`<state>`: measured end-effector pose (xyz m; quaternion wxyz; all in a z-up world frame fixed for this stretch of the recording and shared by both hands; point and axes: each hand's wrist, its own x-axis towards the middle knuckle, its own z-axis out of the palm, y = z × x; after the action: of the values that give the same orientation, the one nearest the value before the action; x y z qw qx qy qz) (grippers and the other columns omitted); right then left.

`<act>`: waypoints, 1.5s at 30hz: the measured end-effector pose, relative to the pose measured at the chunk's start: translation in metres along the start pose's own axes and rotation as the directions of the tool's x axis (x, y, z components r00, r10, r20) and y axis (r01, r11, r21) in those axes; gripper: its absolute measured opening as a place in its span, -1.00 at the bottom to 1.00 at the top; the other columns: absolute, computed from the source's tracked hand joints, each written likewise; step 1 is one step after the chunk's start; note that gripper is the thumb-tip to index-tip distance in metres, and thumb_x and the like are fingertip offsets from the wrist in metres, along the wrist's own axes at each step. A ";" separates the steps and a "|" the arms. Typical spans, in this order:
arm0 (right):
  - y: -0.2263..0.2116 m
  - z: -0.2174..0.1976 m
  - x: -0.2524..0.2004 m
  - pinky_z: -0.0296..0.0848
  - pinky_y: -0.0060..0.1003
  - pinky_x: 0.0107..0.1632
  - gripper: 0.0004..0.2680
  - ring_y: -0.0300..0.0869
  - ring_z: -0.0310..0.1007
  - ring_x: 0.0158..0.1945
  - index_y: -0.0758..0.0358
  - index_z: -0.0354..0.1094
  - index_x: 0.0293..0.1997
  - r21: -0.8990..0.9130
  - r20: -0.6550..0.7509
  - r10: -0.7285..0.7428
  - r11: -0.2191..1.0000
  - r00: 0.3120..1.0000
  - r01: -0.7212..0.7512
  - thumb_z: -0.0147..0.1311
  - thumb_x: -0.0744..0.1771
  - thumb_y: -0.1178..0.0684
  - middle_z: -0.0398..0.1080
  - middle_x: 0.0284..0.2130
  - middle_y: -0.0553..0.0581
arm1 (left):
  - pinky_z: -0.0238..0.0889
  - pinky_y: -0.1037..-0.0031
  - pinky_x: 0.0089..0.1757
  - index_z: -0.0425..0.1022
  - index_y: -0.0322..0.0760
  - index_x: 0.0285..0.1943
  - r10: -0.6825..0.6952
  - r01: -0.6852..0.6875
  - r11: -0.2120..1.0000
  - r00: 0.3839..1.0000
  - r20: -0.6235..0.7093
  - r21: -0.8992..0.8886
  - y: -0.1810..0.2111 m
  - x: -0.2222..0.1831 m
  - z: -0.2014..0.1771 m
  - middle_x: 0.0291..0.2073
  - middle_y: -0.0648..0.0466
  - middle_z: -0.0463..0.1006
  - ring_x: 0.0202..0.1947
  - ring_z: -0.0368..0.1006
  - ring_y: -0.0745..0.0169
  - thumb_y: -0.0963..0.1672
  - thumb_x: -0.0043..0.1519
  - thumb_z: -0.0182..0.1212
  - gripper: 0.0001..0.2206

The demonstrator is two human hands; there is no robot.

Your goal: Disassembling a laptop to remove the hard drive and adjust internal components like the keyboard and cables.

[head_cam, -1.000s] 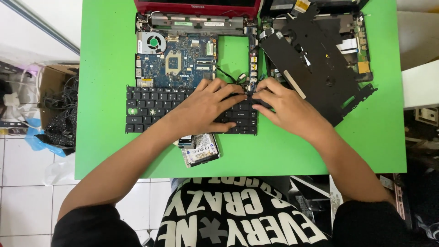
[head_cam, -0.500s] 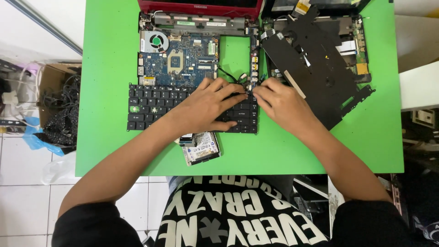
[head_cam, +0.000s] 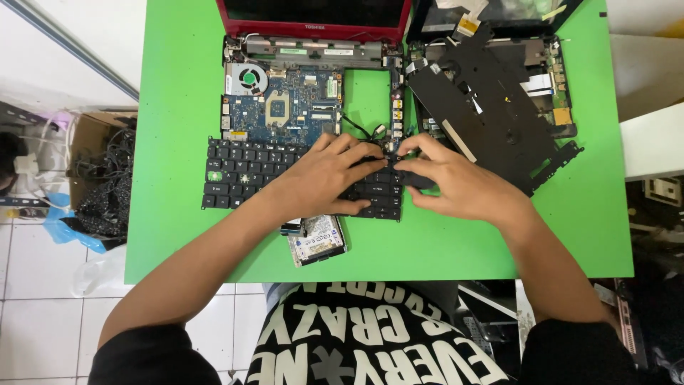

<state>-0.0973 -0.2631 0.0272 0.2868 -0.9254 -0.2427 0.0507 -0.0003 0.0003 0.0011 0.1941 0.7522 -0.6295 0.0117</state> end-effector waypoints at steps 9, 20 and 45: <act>0.015 0.008 0.001 0.52 -0.02 0.11 -0.78 0.10 0.44 0.20 0.33 0.44 0.10 -0.162 -0.068 -0.072 0.985 0.995 0.060 0.09 0.34 0.23 0.49 0.04 0.23 | 0.11 0.34 -0.07 0.47 -0.27 0.19 0.031 -0.030 0.998 0.999 -0.023 0.049 0.004 -0.001 -0.005 0.15 0.03 0.44 0.08 0.26 0.10 0.08 0.26 0.23 -0.54; 0.024 0.027 0.010 0.56 -0.16 0.00 -0.83 -0.01 0.53 0.05 0.24 0.41 0.08 -0.209 -0.194 -0.071 0.978 0.978 0.029 0.12 0.37 0.13 0.47 -0.13 0.08 | 0.11 0.35 -0.03 0.49 -0.25 0.08 0.034 -0.030 0.999 0.994 -0.106 0.038 0.000 -0.002 0.005 0.11 0.05 0.46 0.07 0.30 0.11 0.07 0.20 0.30 -0.58; 0.008 0.036 0.027 0.55 -0.12 0.01 -0.84 0.10 0.51 0.04 0.36 0.41 0.02 -0.230 -0.230 -0.220 0.959 0.948 0.167 0.14 0.34 0.27 0.41 -0.16 0.19 | 0.20 0.22 0.11 -0.01 -0.39 0.51 -0.211 0.209 0.948 0.977 0.017 -0.239 0.004 0.000 -0.001 0.10 -0.11 0.38 0.12 0.29 -0.10 0.01 0.06 0.51 -0.09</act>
<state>-0.0786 -0.2376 -0.0059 0.2209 -0.9206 -0.2981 -0.1219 -0.0042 -0.0004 0.0033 0.2860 0.7859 -0.5421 -0.0819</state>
